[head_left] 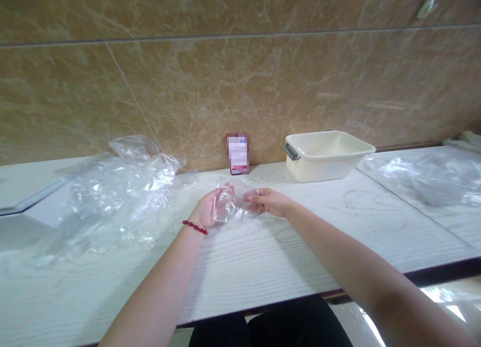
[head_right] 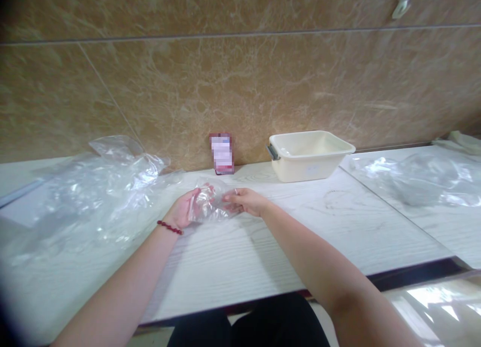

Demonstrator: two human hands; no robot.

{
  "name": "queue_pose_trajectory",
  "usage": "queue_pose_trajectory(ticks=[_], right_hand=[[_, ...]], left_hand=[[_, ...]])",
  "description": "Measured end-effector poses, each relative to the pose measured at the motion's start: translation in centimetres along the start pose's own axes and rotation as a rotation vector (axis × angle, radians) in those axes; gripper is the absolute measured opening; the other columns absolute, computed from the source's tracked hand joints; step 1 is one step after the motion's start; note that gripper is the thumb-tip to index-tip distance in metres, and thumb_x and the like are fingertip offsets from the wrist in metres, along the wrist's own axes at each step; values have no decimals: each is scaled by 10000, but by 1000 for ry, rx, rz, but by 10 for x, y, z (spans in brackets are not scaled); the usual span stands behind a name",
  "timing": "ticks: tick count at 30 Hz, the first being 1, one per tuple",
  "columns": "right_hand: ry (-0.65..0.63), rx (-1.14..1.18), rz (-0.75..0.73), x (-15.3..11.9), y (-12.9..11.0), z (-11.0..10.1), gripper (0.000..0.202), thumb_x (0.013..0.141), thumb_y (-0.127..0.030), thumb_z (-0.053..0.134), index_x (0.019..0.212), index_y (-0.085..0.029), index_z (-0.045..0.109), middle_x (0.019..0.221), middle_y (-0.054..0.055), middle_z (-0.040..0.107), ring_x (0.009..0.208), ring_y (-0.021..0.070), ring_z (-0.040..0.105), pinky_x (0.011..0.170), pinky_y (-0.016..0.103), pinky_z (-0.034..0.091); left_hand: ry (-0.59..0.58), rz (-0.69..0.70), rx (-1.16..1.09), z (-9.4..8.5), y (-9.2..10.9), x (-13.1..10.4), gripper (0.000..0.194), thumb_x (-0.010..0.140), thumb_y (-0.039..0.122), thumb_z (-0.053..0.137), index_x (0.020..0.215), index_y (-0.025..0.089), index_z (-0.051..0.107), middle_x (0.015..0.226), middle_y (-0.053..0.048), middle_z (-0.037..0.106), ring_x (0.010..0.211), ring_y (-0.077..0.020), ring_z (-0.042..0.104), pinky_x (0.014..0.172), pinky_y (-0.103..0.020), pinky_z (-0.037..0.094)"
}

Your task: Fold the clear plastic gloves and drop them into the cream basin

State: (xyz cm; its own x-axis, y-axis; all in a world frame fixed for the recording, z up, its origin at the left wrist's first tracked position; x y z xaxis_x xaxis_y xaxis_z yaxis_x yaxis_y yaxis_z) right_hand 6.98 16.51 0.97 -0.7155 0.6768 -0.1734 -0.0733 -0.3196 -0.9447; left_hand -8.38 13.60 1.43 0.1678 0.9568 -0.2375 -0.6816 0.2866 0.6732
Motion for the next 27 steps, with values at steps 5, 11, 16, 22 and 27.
queue_pose_trajectory(ticks=[5, 11, 16, 22, 27], right_hand=[[115, -15, 3, 4, 2, -5, 181, 681, -249, 599, 824, -139, 585, 854, 54, 620, 659, 96, 595, 500, 154, 464], [175, -81, -27, 2, -2, -9, 159, 718, -190, 548, 874, -157, 559, 713, 21, 621, 536, 59, 558, 402, 120, 412], [189, -133, -89, 2, -8, -9, 174, 720, -169, 534, 889, -173, 571, 655, 1, 607, 477, 43, 512, 347, 111, 350], [283, -64, -114, 4, -9, -14, 63, 676, -177, 553, 718, -156, 594, 749, 16, 616, 531, 57, 528, 377, 127, 348], [307, -32, -165, 2, -11, -16, 53, 628, -169, 543, 581, -146, 540, 721, 9, 596, 560, 80, 521, 417, 158, 363]], left_hand=[[-77, -20, 66, -1, -6, 5, 270, 757, 92, 435, 1006, 118, 534, 930, -73, 616, 872, -155, 573, 782, -281, 458], [-122, 10, 184, 2, -6, 4, 342, 708, -14, 447, 988, 149, 556, 1035, -62, 582, 992, -174, 513, 857, -326, 413], [-113, 81, 250, 1, 1, 4, 313, 702, 5, 473, 948, 162, 584, 1081, -52, 560, 1023, -192, 489, 861, -354, 400], [-95, 54, 325, -3, -1, 6, 296, 682, 56, 531, 959, 138, 593, 975, -85, 616, 969, -190, 524, 841, -320, 398], [-151, 59, 364, -3, -5, 7, 131, 635, 96, 590, 754, 126, 635, 1046, -80, 582, 933, -197, 538, 800, -293, 415]])
Point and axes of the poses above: each hand's wrist, its own x-axis towards the middle knuckle, its own z-axis out of the palm, y = z × x, the point moved 5 cm from there along x, towards the middle knuckle
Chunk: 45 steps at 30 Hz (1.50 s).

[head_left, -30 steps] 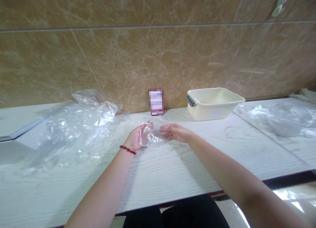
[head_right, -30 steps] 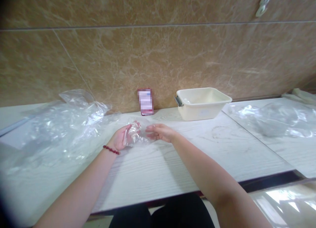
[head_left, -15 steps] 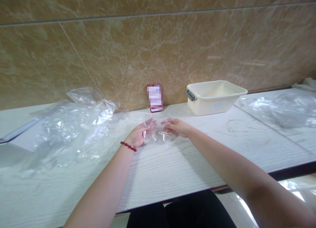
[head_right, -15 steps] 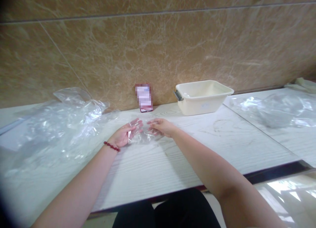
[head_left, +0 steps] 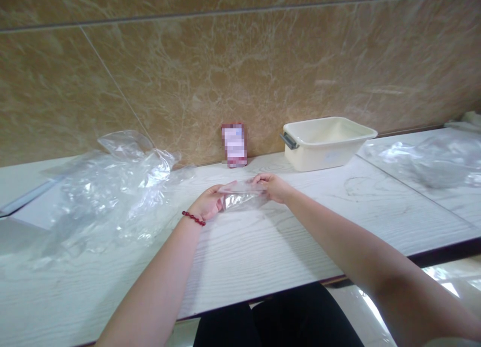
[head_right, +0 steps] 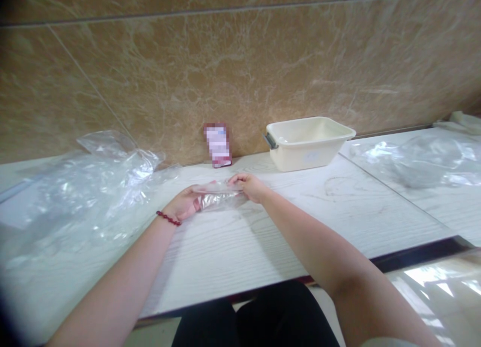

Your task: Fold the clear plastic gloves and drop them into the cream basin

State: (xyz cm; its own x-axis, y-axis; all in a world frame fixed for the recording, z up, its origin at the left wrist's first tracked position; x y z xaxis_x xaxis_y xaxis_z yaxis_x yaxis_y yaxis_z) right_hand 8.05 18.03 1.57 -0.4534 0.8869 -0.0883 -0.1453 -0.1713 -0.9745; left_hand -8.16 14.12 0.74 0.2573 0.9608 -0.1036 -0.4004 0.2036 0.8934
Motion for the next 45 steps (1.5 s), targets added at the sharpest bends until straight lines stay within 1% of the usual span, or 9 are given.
queue_pose_trajectory(ticks=[2, 5, 10, 14, 23, 29, 36, 42, 45], right_hand=[[-7, 0, -28, 0, -1, -1, 79, 621, -171, 530, 546, -144, 520, 695, 11, 589, 563, 84, 513, 443, 170, 370], [-17, -34, -67, 1, -1, -2, 95, 602, -143, 515, 507, -141, 514, 610, 11, 561, 535, 80, 491, 459, 174, 359], [39, -38, -150, 6, -4, -7, 142, 558, -56, 450, 459, -132, 517, 848, 30, 573, 674, 79, 509, 576, 184, 385], [40, -30, -210, 9, -6, -8, 173, 535, -33, 416, 425, -136, 501, 930, 13, 548, 812, 92, 504, 710, 214, 377], [40, -88, -305, 9, -7, -10, 46, 544, -108, 498, 525, -137, 467, 961, 17, 522, 820, 96, 495, 697, 226, 360], [201, 42, -195, 8, -7, -16, 311, 568, -184, 605, 756, -193, 358, 783, -39, 490, 618, 49, 490, 575, 198, 402], [-50, 113, 122, 1, 6, 3, 297, 667, -233, 598, 901, -194, 420, 844, 20, 551, 687, 82, 551, 655, 248, 457], [-104, 62, 115, -2, 5, 6, 377, 639, -216, 626, 961, -189, 432, 776, 19, 577, 667, 84, 563, 482, 148, 393], [-15, -54, 62, 2, 6, 1, 458, 614, -186, 636, 1011, -193, 408, 681, -1, 572, 620, 87, 554, 426, 138, 345]], left_hand=[[-34, 22, -16, 1, 2, -3, 88, 626, 95, 592, 700, 134, 620, 1063, -71, 570, 885, -189, 559, 760, -288, 433], [-82, 14, -92, 5, 7, -8, 313, 611, 69, 562, 901, 186, 573, 1016, -69, 584, 842, -197, 575, 733, -338, 442], [26, -20, -219, 4, 12, -8, 412, 716, 249, 450, 1126, 221, 422, 922, -79, 591, 794, -218, 585, 701, -416, 444], [137, -19, -134, -3, 4, 1, 343, 747, 237, 468, 1090, 236, 445, 843, -44, 601, 729, -168, 592, 686, -342, 466], [80, -11, -24, -2, -2, 3, 291, 693, 6, 476, 944, 127, 559, 886, -79, 610, 736, -131, 590, 685, -252, 470], [112, 111, -45, -4, 6, 4, 361, 676, -12, 476, 976, 169, 562, 924, -57, 611, 786, -124, 579, 718, -248, 456], [128, 170, -100, 1, 14, -2, 389, 684, -10, 461, 990, 210, 557, 984, -37, 592, 832, -110, 556, 714, -231, 450], [88, 186, -98, 2, 15, -2, 400, 692, 4, 473, 1023, 221, 535, 1048, -38, 557, 820, -99, 551, 709, -226, 452], [107, 186, -89, 2, 15, -2, 406, 683, -11, 472, 1006, 223, 546, 1031, -23, 565, 762, -81, 555, 694, -213, 455]])
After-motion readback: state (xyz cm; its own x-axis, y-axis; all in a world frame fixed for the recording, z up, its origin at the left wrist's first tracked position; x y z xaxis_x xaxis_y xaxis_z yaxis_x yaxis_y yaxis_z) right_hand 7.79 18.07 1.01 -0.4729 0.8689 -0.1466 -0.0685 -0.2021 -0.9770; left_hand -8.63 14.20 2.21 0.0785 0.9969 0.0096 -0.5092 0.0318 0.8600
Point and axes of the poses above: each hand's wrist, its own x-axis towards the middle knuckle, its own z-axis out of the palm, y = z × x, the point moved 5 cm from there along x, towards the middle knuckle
